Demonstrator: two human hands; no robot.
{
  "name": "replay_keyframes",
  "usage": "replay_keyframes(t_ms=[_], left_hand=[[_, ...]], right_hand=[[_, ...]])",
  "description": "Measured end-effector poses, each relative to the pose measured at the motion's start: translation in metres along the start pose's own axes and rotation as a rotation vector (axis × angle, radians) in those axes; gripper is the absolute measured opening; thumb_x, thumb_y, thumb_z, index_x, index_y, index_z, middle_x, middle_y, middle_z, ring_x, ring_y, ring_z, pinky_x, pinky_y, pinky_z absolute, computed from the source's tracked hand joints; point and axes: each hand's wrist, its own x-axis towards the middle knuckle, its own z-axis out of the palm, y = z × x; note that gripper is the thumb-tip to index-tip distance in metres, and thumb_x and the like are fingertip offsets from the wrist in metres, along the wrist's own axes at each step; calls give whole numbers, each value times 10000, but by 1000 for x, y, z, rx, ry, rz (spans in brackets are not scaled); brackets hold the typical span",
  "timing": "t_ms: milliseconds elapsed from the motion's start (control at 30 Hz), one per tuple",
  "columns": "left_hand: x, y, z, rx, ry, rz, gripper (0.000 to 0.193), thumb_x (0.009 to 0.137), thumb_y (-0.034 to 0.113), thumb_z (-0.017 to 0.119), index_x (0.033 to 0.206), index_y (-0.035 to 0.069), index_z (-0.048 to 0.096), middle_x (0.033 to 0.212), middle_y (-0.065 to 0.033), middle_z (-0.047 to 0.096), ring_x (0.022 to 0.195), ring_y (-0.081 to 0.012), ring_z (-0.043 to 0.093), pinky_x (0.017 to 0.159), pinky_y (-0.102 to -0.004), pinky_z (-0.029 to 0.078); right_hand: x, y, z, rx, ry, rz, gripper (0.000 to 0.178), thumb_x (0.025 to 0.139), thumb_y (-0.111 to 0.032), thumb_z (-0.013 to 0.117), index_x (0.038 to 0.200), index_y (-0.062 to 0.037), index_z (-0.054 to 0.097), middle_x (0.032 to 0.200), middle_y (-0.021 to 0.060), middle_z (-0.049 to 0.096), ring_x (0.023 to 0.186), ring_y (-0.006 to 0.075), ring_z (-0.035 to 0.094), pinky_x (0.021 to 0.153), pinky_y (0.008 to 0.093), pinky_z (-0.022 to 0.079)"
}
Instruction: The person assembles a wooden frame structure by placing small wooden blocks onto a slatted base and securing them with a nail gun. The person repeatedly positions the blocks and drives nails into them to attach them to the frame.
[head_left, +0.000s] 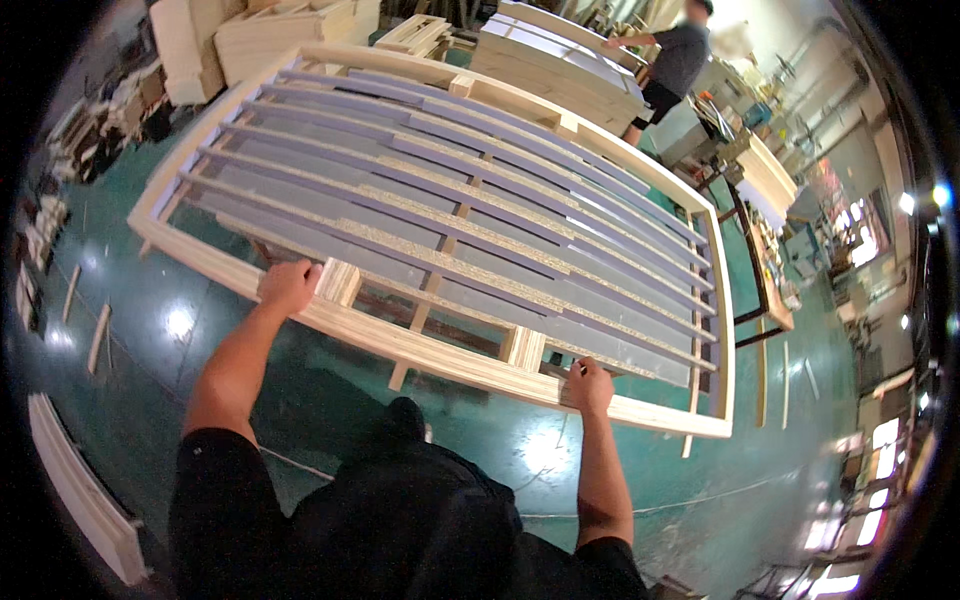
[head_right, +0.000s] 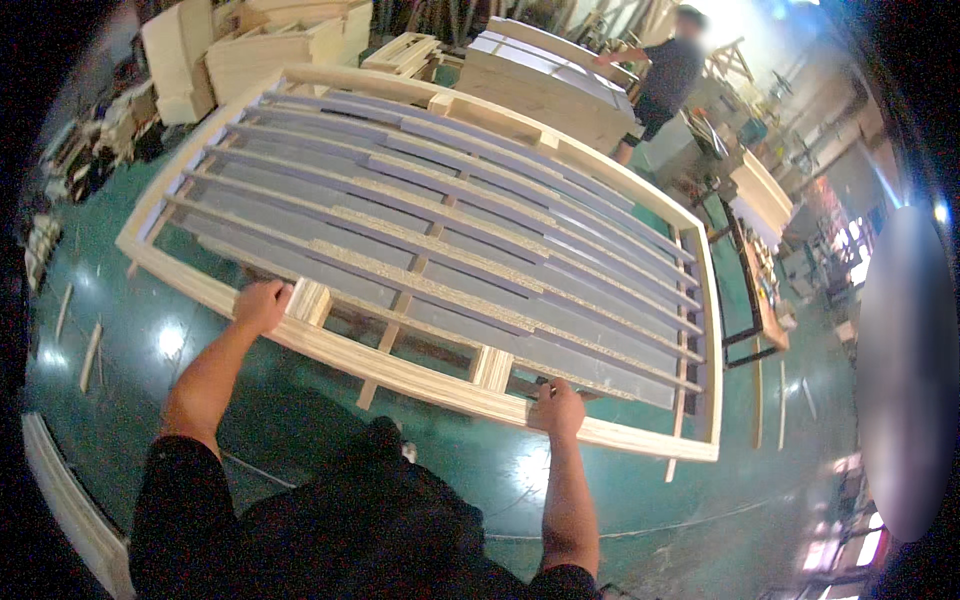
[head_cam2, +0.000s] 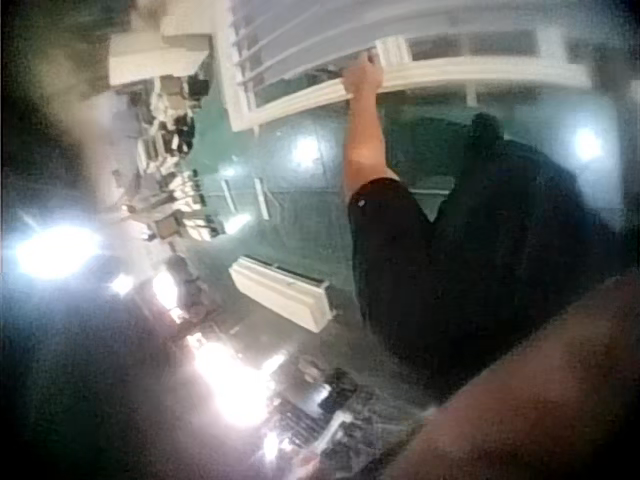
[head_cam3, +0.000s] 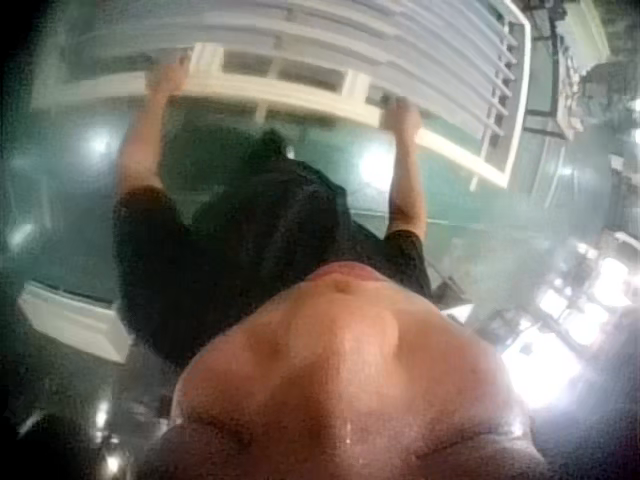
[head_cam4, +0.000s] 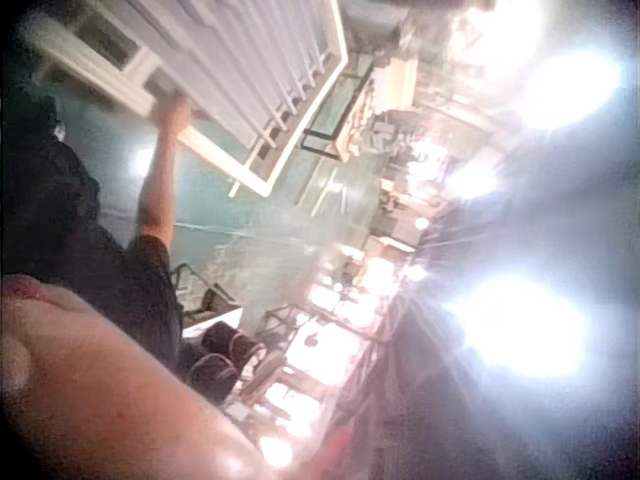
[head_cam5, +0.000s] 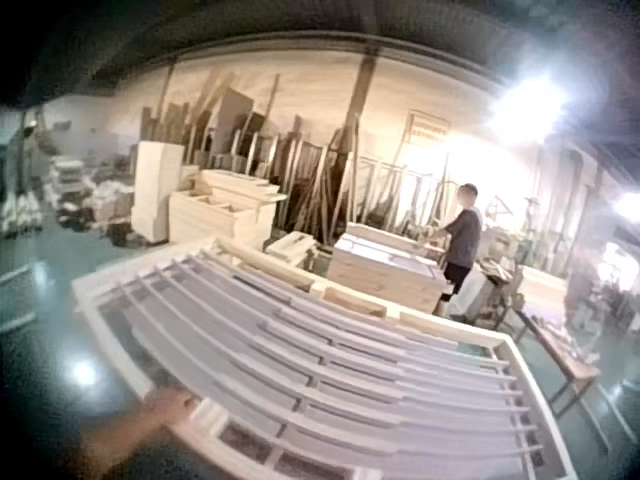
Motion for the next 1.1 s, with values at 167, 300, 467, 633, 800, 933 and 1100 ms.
replay_keyframes(t_ms=[167,300,467,633,800,933,1100], left_hand=[[-6,18,-13,-57,-27,-45,468,1025,473,497,947,64,710,932,-214,727,893,-457,679,801,-593,515],[-11,17,-17,-52,-5,-58,453,1019,473,511,959,72,714,929,-211,728,901,-452,683,794,-596,520],[-3,11,-5,-33,-29,-40,438,1016,478,517,972,90,716,919,-202,728,879,-450,680,781,-597,520],[-2,8,-13,-20,-14,-61,459,1019,499,501,977,90,705,933,-208,727,880,-459,675,801,-581,522],[-3,13,-19,-9,-67,-69,489,1021,515,480,978,80,699,970,-211,732,937,-450,678,841,-581,515],[0,18,-21,16,-74,-78,483,1024,511,477,982,78,687,972,-215,729,945,-452,675,843,-574,515],[1,11,-12,22,-51,-55,482,1028,512,470,984,81,681,965,-222,724,947,-466,671,830,-585,514]], right_hand=[[-5,4,-4,24,17,7,279,913,-355,646,1038,-128,749,921,140,763,886,366,727,803,475,562],[-3,-4,-8,33,-22,1,282,911,-358,648,1038,-127,750,924,129,763,894,356,726,809,462,559],[-2,1,-3,8,-6,-30,287,919,-362,630,1034,-125,745,923,137,761,893,372,723,800,481,561],[2,-9,-9,8,9,-45,301,939,-382,614,1052,-130,736,943,149,766,898,385,727,797,502,570],[3,-3,-2,-22,-28,35,278,945,-367,626,1032,-123,728,928,136,756,887,371,714,781,491,558],[4,-2,-2,-21,-14,42,274,941,-368,626,1026,-127,726,933,141,754,893,381,711,788,499,557],[2,1,0,6,33,-23,274,923,-364,622,997,-122,725,891,168,748,847,397,717,751,518,566]])
